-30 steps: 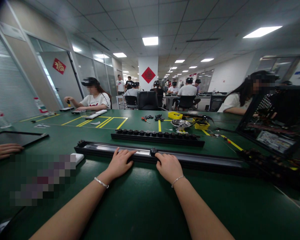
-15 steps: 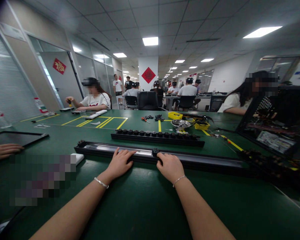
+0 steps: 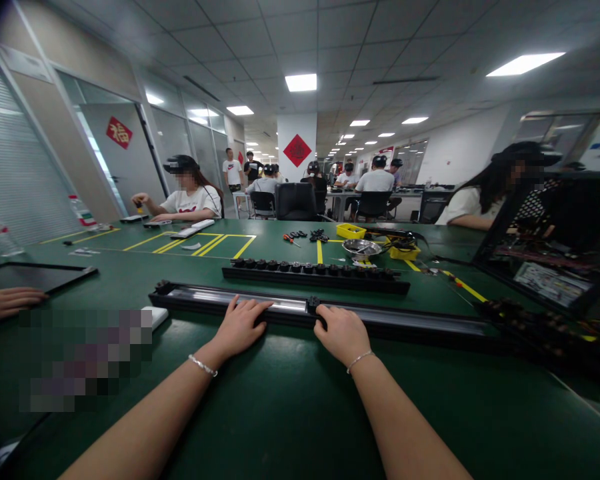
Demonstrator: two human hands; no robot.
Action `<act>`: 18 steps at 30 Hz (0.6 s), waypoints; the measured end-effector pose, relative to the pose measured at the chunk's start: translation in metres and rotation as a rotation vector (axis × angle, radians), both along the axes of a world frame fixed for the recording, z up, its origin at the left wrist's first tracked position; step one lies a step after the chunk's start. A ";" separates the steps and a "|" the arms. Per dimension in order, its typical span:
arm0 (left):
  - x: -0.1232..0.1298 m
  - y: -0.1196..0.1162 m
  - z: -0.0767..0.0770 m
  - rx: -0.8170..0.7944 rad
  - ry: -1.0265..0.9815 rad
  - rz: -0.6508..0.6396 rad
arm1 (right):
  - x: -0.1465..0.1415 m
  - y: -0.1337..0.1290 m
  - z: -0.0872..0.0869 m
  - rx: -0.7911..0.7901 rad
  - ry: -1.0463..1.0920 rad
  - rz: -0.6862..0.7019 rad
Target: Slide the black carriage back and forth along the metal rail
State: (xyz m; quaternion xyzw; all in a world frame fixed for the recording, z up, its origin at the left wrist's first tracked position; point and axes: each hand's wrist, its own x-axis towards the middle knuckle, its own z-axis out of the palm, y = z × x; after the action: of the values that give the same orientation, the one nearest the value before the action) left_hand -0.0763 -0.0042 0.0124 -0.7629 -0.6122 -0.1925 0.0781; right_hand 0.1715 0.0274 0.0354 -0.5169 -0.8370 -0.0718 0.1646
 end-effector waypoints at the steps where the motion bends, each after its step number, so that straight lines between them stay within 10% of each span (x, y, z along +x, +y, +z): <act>1: 0.000 0.000 0.000 0.001 0.000 0.000 | 0.000 0.000 0.000 0.004 0.000 -0.001; 18: 0.000 -0.001 0.000 0.000 0.009 0.014 | 0.002 0.000 0.000 0.023 0.008 -0.009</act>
State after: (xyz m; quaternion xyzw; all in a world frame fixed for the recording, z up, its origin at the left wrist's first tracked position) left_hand -0.0760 -0.0047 0.0125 -0.7595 -0.6171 -0.1884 0.0824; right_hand 0.1730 0.0275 0.0355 -0.5192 -0.8330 -0.0803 0.1734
